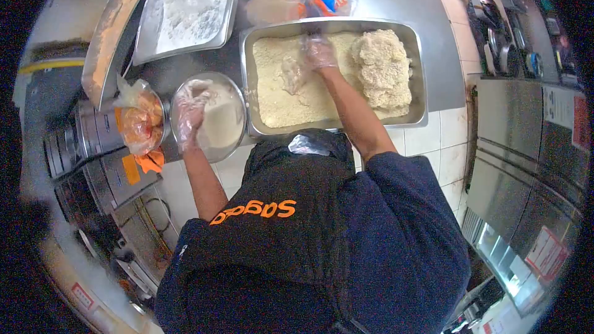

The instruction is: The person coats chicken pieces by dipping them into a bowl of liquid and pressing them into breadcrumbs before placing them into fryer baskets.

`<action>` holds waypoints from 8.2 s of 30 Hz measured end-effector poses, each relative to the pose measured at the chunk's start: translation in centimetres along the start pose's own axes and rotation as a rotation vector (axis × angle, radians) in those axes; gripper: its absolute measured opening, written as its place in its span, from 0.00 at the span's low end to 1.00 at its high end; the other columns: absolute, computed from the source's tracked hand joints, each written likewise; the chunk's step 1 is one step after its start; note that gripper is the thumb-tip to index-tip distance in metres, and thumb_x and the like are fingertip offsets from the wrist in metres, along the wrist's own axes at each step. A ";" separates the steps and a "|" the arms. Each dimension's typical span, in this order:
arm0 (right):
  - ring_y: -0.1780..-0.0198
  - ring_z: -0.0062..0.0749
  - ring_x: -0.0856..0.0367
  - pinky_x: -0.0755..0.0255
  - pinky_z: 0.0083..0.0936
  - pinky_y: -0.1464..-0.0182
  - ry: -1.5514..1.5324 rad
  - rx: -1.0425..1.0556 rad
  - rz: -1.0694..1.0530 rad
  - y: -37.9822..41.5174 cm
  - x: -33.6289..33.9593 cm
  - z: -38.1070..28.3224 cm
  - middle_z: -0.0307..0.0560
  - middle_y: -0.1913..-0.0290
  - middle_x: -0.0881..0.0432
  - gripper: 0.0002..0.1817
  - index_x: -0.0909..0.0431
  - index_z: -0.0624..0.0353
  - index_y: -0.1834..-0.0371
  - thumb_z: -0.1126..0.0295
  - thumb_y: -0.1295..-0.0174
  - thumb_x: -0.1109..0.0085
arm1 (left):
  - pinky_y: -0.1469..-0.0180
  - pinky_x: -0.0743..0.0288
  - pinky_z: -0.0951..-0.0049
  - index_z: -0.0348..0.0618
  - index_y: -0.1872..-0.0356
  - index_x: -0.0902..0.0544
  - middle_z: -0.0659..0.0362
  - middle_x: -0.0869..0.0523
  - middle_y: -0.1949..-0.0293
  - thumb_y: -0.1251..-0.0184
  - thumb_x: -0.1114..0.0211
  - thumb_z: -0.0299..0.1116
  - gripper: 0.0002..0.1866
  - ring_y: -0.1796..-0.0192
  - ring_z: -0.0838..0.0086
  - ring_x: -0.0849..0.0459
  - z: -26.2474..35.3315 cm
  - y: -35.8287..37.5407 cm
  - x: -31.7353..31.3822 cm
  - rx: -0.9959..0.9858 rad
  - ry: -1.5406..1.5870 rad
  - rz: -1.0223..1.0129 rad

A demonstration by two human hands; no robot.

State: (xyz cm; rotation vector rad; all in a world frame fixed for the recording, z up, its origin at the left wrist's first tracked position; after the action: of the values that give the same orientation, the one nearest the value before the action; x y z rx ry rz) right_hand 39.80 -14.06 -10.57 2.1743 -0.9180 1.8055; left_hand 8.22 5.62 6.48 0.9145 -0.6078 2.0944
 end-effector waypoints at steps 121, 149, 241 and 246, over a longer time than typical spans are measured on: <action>0.66 0.50 0.23 0.28 0.37 0.59 0.039 -0.095 -0.488 -5.0 4.5 -7.2 0.57 0.70 0.21 0.22 0.23 0.59 0.60 0.51 0.45 0.53 | 0.54 0.29 0.57 0.45 0.55 0.26 0.57 0.23 0.60 0.39 0.46 0.41 0.15 0.56 0.60 0.24 -5.9 6.4 -4.4 0.676 1.263 0.405; 0.38 0.50 0.41 0.53 0.44 0.36 -0.040 -0.062 -0.298 4.9 4.2 -8.9 0.59 0.40 0.37 0.28 0.33 0.56 0.44 0.50 0.43 0.59 | 0.51 0.31 0.76 0.42 0.46 0.30 0.58 0.24 0.53 0.36 0.48 0.33 0.17 0.50 0.76 0.27 -0.8 4.1 -2.7 0.638 0.634 0.190; 0.57 0.40 0.23 0.31 0.30 0.54 -0.404 -0.370 -0.261 2.4 26.6 -1.6 0.57 0.59 0.23 0.25 0.28 0.64 0.53 0.63 0.55 0.38 | 0.60 0.30 0.76 0.37 0.59 0.22 0.58 0.21 0.64 0.47 0.38 0.35 0.15 0.64 0.75 0.24 -7.8 6.1 -4.4 1.056 1.036 0.299; 0.55 0.40 0.23 0.31 0.30 0.53 -0.337 -0.443 -0.378 2.5 29.2 3.8 0.56 0.59 0.22 0.24 0.29 0.59 0.51 0.67 0.55 0.40 | 0.61 0.29 0.76 0.37 0.60 0.22 0.58 0.21 0.65 0.46 0.38 0.33 0.14 0.65 0.75 0.24 -4.7 6.1 -2.8 0.869 1.043 0.337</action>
State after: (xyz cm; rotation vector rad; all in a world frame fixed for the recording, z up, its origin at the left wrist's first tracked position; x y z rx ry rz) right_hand 43.84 -28.05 15.11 2.1952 -0.7993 0.9769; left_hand 2.77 3.79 0.61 -0.0142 0.7881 2.7632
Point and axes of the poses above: each hand's wrist, its own y-axis away from the middle knuckle, its own x-axis out of the back of the hand, z = x × y, the point moved 1 cm from there along -y, towards the middle knuckle
